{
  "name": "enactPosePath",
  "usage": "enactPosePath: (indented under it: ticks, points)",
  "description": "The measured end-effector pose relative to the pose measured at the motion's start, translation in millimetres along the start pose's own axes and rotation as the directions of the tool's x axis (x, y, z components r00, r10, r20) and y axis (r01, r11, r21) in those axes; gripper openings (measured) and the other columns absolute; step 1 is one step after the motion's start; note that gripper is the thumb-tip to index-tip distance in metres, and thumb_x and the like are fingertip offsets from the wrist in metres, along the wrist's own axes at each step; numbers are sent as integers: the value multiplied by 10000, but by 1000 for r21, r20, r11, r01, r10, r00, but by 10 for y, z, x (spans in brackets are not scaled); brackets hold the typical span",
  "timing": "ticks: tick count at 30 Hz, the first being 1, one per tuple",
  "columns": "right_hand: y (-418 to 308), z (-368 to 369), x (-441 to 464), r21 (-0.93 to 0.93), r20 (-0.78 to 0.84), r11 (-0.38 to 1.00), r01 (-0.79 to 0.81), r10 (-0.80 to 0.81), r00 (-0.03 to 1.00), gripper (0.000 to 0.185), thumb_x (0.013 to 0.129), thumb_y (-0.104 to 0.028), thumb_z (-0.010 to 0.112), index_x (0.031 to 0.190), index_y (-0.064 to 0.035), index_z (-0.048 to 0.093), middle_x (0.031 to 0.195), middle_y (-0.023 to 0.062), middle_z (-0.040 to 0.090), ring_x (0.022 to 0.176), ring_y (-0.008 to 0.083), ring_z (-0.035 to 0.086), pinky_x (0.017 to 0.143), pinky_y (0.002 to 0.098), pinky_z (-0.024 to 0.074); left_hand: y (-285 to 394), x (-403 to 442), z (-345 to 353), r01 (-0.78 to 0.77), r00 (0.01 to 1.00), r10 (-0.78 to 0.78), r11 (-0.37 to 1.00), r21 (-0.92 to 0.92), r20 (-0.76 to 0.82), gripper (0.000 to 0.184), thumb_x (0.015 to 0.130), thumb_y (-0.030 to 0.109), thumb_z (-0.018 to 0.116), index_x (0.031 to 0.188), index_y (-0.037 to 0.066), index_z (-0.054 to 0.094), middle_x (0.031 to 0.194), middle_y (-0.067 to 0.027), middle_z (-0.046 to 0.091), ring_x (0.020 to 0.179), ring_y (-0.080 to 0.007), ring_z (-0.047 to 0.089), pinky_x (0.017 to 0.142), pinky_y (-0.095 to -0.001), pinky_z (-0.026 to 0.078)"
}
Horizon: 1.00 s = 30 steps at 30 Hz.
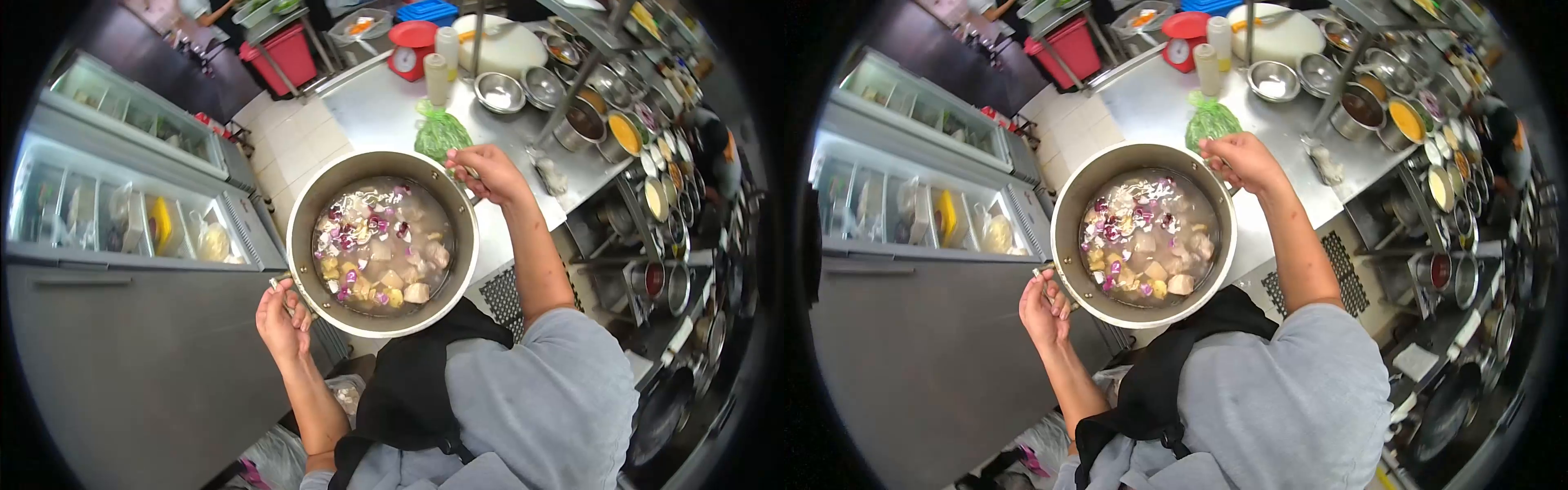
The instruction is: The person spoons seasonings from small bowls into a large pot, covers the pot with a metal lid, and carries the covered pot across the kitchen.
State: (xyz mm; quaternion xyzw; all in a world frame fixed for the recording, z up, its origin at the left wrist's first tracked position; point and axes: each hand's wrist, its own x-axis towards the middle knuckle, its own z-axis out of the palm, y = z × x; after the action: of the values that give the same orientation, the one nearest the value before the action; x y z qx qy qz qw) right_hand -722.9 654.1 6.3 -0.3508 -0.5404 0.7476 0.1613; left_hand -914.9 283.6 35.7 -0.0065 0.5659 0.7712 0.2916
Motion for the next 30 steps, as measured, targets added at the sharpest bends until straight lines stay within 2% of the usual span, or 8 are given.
enactPosePath:
  ticks: [8, 16, 18, 20, 24, 26, 28, 30]
  points:
    - [21, 76, -193, -82, -358, 996, 26, -54, 932, 378, 856, -368, 732, 811, 0, 661, 629, 18, 580, 371, 40, 350, 343, 229, 230, -204, 621, -186, 149, 951, -127, 987, -59, 281, 209, 969, 145, 516, 1039, -41, 582, 715, -63, 516, 440, -109, 393, 364, -245, 302]
    - [16, -336, -304, -329, -553, 944, -9, -185, 813, 502, 819, -479, 695, 574, -44, 640, 518, 33, 582, 380, 119, 439, 361, 297, 330, -388, 766, 190, 218, 865, -195, 976, 3, 462, 154, 954, 120, 553, 1001, -25, 578, 743, -57, 518, 530, -125, 427, 474, -265, 338]
    - [-9, -446, -328, -348, -536, 937, -13, -188, 823, 531, 830, -501, 673, 577, -34, 653, 528, 42, 600, 390, 132, 462, 367, 304, 356, -468, 758, 225, 210, 829, -194, 977, 29, 524, 147, 964, 114, 551, 1007, -23, 583, 763, -60, 535, 562, -129, 459, 501, -272, 367]
    - [-30, -468, -373, -373, -530, 928, -25, -190, 826, 573, 849, -538, 641, 582, -31, 657, 537, 48, 610, 393, 136, 481, 366, 307, 371, -500, 676, 266, 48, 862, -94, 993, 104, 498, 158, 982, 122, 539, 1016, -23, 593, 822, -81, 585, 596, -145, 516, 537, -279, 420]
    - [188, -552, -552, -431, -576, 899, 76, -339, 744, 625, 874, -601, 620, 756, 6, 710, 657, 73, 672, 504, 145, 575, 504, 266, 480, -634, 615, 106, -306, 870, 151, 912, 274, 470, 245, 1012, 163, 520, 1116, -40, 609, 912, -83, 636, 765, -139, 584, 694, -276, 481]
    - [353, -566, -872, -574, -631, 746, 338, -666, 399, 521, 927, -477, 611, 783, 14, 713, 668, 71, 678, 612, 147, 647, 606, 291, 535, -767, 702, -13, -457, 835, 225, 791, 406, 502, 323, 1032, 248, 488, 1149, -26, 613, 940, -64, 626, 857, -136, 570, 760, -284, 469]
    - [616, -736, -1160, -397, -648, 607, 689, -717, 258, 468, 979, -391, 577, 832, 32, 713, 703, 80, 681, 640, 125, 641, 606, 261, 514, -859, 666, 53, -439, 856, 240, 805, 398, 458, 417, 1043, 355, 429, 1171, 0, 607, 994, -64, 622, 900, -144, 555, 793, -304, 457]
    - [1009, -1014, -1557, -163, -585, 642, 749, -674, 451, 461, 1008, -369, 539, 868, 36, 710, 718, 88, 680, 584, 117, 612, 553, 252, 490, -995, 685, 3, -431, 851, 223, 813, 391, 475, 542, 1042, 477, 369, 1191, 5, 589, 1065, -84, 608, 970, -177, 559, 865, -343, 458]
